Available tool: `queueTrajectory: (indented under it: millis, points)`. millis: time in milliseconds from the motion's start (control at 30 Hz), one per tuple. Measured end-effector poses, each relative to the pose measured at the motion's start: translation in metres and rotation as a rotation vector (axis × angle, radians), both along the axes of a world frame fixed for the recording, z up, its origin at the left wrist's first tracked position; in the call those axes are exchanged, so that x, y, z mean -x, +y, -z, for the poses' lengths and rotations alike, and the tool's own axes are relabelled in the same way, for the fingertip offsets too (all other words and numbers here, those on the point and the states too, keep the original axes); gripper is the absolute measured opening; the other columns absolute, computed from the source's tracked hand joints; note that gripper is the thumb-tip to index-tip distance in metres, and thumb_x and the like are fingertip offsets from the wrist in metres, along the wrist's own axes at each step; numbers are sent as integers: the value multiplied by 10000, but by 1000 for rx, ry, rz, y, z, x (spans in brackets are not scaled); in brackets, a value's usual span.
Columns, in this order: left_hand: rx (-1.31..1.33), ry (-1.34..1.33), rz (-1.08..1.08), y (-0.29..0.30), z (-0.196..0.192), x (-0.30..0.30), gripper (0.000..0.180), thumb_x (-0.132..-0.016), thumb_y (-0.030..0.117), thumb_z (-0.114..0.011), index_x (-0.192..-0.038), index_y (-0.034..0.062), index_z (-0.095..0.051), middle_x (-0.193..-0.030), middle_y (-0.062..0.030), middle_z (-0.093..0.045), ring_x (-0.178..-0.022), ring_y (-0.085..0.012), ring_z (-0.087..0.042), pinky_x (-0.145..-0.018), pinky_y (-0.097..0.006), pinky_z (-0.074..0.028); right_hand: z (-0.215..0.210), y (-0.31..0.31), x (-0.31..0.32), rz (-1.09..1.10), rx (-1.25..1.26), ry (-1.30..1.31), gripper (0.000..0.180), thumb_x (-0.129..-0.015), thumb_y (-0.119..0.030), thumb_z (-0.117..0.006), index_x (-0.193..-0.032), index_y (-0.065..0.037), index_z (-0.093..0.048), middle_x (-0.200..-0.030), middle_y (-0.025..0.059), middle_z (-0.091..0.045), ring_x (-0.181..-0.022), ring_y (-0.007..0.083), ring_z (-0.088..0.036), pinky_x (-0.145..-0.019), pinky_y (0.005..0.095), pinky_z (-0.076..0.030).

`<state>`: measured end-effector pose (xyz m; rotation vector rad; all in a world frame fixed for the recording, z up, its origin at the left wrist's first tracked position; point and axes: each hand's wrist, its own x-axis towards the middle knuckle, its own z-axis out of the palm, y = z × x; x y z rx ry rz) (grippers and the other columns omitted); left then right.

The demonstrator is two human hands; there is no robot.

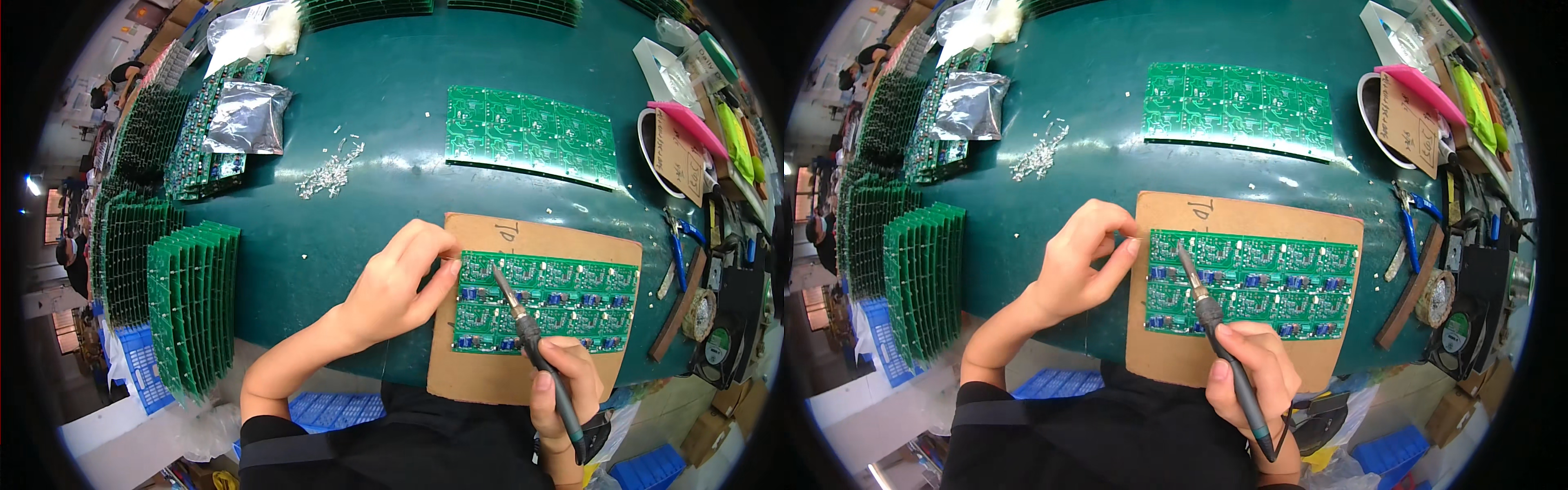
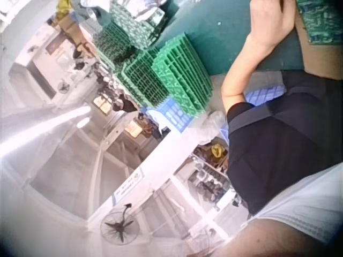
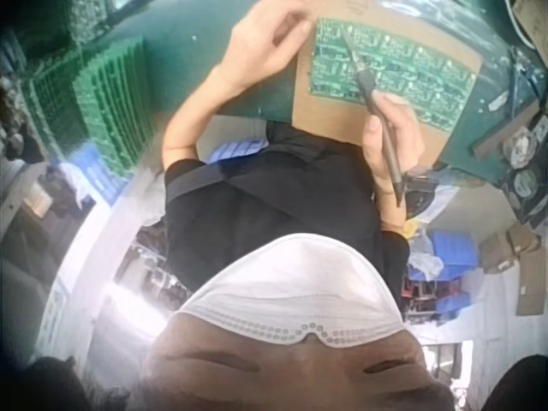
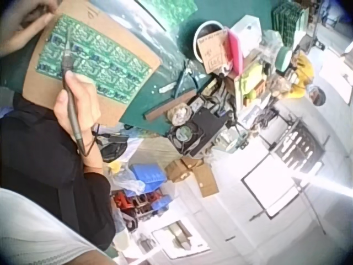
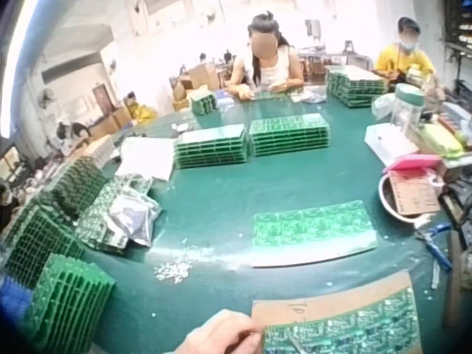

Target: The person solders electronic components onto circuit boards mounted on a padded base using a soldering iron. The person then flips the base to remove the finished circuit boards and loads new circuit boards from stacks to continue soldering.

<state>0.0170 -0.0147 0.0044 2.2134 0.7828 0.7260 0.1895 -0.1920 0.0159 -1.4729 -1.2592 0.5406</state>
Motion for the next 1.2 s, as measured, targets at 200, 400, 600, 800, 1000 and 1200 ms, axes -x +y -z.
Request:
queueTrajectory:
  millis: [200, 400, 600, 800, 1000, 1200]
  points:
    - [144, -2, 116, 6, 6, 1, 90, -873, -19, -616, -939, 13, -563, -1026, -128, -629, -862, -210, -628, -701, -293, -538, 5, 8, 6, 11, 40, 37, 259, -839, -38, -637, -1066, 85, -620, -807, 165, -646, -751, 270, -655, -680, 355, -545]
    - [210, 26, 138, 10, 6, 3, 69, -880, -21, -594, -931, 6, -556, -1027, -122, -637, -880, -191, -634, -744, -288, -542, 5, 13, 9, -6, 78, 49, 249, -837, -20, -632, -1061, 88, -619, -819, 176, -653, -748, 262, -659, -679, 338, -546]
    - [217, 3, 157, 13, 9, 3, 66, -881, -12, -606, -932, 4, -565, -1032, -130, -633, -909, -205, -645, -763, -284, -544, 5, 15, 9, -16, 66, 38, 236, -832, -18, -633, -1043, 88, -621, -817, 175, -653, -745, 265, -656, -673, 343, -543]
    - [309, 11, 185, 18, 7, 3, 66, -894, 4, -610, -950, 5, -574, -1041, -107, -618, -884, -142, -614, -697, -233, -512, 4, 14, 10, -10, 80, 34, 234, -827, -19, -638, -1034, 90, -620, -821, 178, -652, -740, 269, -655, -677, 343, -541]
    - [330, -9, 181, 20, 9, 2, 68, -892, 3, -617, -948, 11, -580, -1024, -87, -611, -789, -90, -561, -609, -211, -450, 2, 16, 10, -28, 75, 33, 237, -827, -7, -634, -1043, 88, -617, -818, 178, -652, -744, 273, -657, -683, 345, -542]
    - [366, 15, 205, 26, 6, 1, 51, -879, 19, -630, -912, 32, -593, -990, -54, -618, -687, -65, -471, -555, -214, -360, 1, 16, 11, -27, 77, 20, 242, -820, 4, -634, -1047, 87, -617, -815, 176, -650, -747, 270, -656, -682, 344, -542]
